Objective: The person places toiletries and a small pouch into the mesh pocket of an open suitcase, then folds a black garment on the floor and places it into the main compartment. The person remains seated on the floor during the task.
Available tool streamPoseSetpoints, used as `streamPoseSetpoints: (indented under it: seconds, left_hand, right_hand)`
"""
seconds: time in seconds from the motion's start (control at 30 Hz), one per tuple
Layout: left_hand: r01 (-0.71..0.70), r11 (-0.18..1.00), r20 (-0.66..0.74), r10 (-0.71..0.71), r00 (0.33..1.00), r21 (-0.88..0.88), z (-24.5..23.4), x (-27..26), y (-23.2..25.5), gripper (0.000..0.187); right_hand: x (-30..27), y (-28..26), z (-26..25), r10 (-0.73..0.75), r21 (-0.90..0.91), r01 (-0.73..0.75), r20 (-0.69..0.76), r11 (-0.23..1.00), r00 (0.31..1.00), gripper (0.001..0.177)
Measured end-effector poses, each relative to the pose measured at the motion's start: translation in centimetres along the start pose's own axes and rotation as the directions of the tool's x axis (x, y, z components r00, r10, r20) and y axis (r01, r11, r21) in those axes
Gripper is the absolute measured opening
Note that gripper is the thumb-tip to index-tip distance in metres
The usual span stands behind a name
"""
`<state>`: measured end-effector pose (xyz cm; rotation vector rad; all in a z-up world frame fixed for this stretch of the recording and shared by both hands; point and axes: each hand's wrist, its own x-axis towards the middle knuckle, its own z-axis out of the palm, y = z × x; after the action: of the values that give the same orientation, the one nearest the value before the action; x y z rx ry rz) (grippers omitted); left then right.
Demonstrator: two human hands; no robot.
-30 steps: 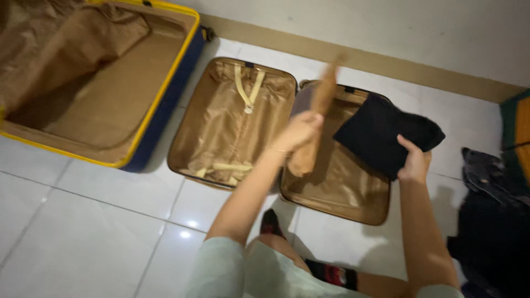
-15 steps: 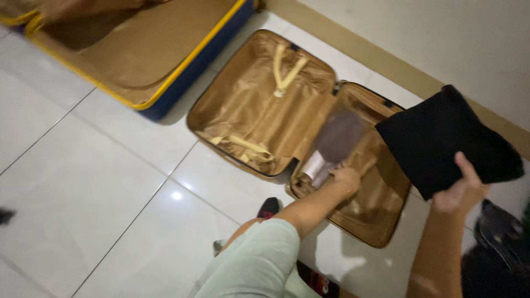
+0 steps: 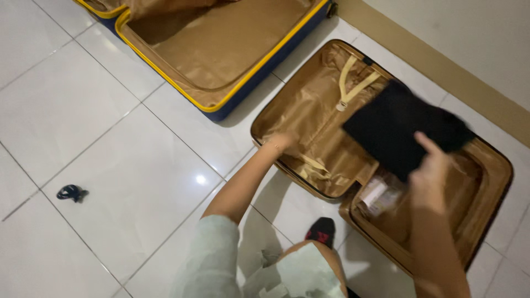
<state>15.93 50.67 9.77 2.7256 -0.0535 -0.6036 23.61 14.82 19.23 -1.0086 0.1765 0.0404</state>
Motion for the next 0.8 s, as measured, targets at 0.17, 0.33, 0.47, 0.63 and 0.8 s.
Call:
streamPoseSetpoints:
  seconds: [0.17,0.33,0.47,0.63,0.8]
  left_hand:
    - [0.015,0.985,0.072,-0.003,0.997,-0.173,0.6,-2.1,-4.8,0.039]
    - [-0.101,0.620,-0.159,-0.038,0.987,-0.778,1.2,-0.8,-9.5,0.034]
    - [-0.072,-0.343,0.033,-0.291,0.956,-0.936,1.0,-0.4,-10.2,0.034]
    - [-0.070,0.544,-0.389,-0.498,0.775,-0.836,0.5,-0.4,-8.1,0.037]
    - [0.221,0.899,-0.426,-0.381,0.821,-0.377,1.2,-1.2,-8.0,0.021]
  right_hand:
    - [2.4,9.2,5.8,0.314,-0.045,-0.312,0.032,0.949,0.949,0.050]
    - [2.4,17.8,9.8,0.479,0.019,-0.493,0.200,0.870,0.855,0.051]
    - [2.3,22.3,10.3,0.535,-0.028,-0.540,0.196,0.841,0.822,0.054]
    - [2.9,23.5,9.1,0.604,-0.140,-0.587,0.156,0.797,0.782,0.056]
    - [2.3,23.1,8.7,0.646,-0.393,-0.583,0.036,0.711,0.763,0.064]
